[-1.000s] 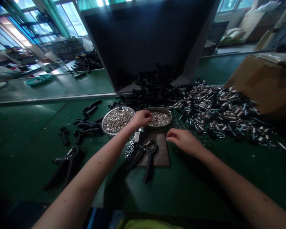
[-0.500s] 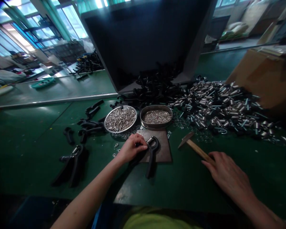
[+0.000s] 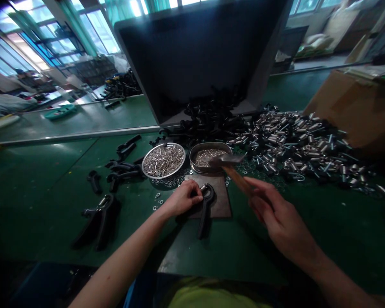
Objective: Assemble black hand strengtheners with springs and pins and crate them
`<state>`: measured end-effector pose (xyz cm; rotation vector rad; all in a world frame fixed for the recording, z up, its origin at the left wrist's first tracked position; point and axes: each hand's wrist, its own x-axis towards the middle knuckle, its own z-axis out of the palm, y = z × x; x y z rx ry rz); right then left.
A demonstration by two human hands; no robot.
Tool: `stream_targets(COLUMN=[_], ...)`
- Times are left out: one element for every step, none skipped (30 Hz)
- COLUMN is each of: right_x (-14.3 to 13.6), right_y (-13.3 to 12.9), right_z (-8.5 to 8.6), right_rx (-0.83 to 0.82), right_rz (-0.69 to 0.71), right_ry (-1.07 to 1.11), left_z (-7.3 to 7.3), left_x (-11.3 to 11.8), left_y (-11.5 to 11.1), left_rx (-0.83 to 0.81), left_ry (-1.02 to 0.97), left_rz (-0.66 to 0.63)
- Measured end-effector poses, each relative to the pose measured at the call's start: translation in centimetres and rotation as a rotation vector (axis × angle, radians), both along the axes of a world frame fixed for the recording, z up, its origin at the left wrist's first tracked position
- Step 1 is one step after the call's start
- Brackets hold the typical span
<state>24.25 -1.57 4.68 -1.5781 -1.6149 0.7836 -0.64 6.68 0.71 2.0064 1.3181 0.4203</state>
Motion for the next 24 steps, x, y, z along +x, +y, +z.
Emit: stream_targets(right_x=[-0.7,-1.2,-1.6,-1.9,-2.0,-2.1,-2.1,-2.1,-2.1,-2.1,-2.0,-2.0,-1.9,-1.9,-1.8,-1.8,-1.7,-1.6,-1.6,-1.6,-1.6,-1.6,-1.6,-1.5], right_y=[0.2,0.6,1.0,1.4,1.9,2.2,2.4,2.5,2.5,2.3,2.2,2.0,2.0,2.1,2.3,2.5,2.8,2.9,3.0,2.8,2.4,1.7,1.0,0.2], right_z=[0.1,-0.1,-0.4,-0.8,-1.1,-1.2,-1.2,-1.1,-0.9,-0.7,-0.8,-1.0,-1.4,-2.0,-2.6,-3.1,-3.4,-3.4,-3.0,-2.4,-1.7,-0.9,-0.2,0.2], right_rx=[0.070,0.119,0.144,0.139,0.110,0.072,0.043,0.037,0.063,0.114,0.172,0.212,0.216,0.185,0.128,0.057,-0.005,-0.041,-0.054,-0.049,-0.029,0.005,0.050,0.104], right_rz=[0.013,0.035,0.072,0.123,0.181,0.236,0.277,0.288,0.269,0.232,0.190,0.162,0.160,0.180,0.212,0.250,0.281,0.296,0.300,0.295,0.286,0.267,0.245,0.218], right_ry=[0.014,-0.003,-0.050,-0.121,-0.197,-0.264,-0.312,-0.333,-0.329,-0.308,-0.284,-0.271,-0.278,-0.307,-0.352,-0.398,-0.432,-0.444,-0.439,-0.425,-0.406,-0.383,-0.350,-0.304], left_z=[0.1,0.1,0.1,0.0,-0.1,-0.2,-0.4,-0.6,-0.8,-1.0,-1.1,-1.3,-1.3,-1.3,-1.3,-1.2,-1.1,-1.1,-1.1,-1.2,-1.3,-1.6,-1.8,-2.1], left_x=[0.1,0.1,0.1,0.2,0.2,0.2,0.2,0.2,0.2,0.3,0.3,0.3,0.3,0.3,0.4,0.4,0.3,0.3,0.2,0.1,0.0,-0.2,-0.3,-0.4], left_y=[0.1,0.2,0.2,0.2,0.2,0.2,0.2,0.2,0.2,0.2,0.3,0.3,0.4,0.4,0.3,0.1,-0.2,-0.7,-1.2,-1.9,-2.7,-3.5,-4.3,-5.0], left_rx=[-0.034,-0.068,-0.101,-0.133,-0.160,-0.182,-0.196,-0.205,-0.209,-0.210,-0.207,-0.201,-0.194,-0.183,-0.161,-0.127,-0.079,-0.019,0.052,0.128,0.196,0.248,0.281,0.290], left_ry=[0.003,-0.003,-0.013,-0.022,-0.031,-0.040,-0.051,-0.065,-0.081,-0.096,-0.109,-0.118,-0.122,-0.122,-0.121,-0.115,-0.104,-0.088,-0.068,-0.046,-0.022,0.006,0.033,0.061], left_rz=[0.010,0.028,0.051,0.078,0.107,0.134,0.155,0.169,0.180,0.189,0.191,0.193,0.195,0.195,0.194,0.187,0.182,0.185,0.204,0.238,0.287,0.339,0.383,0.408])
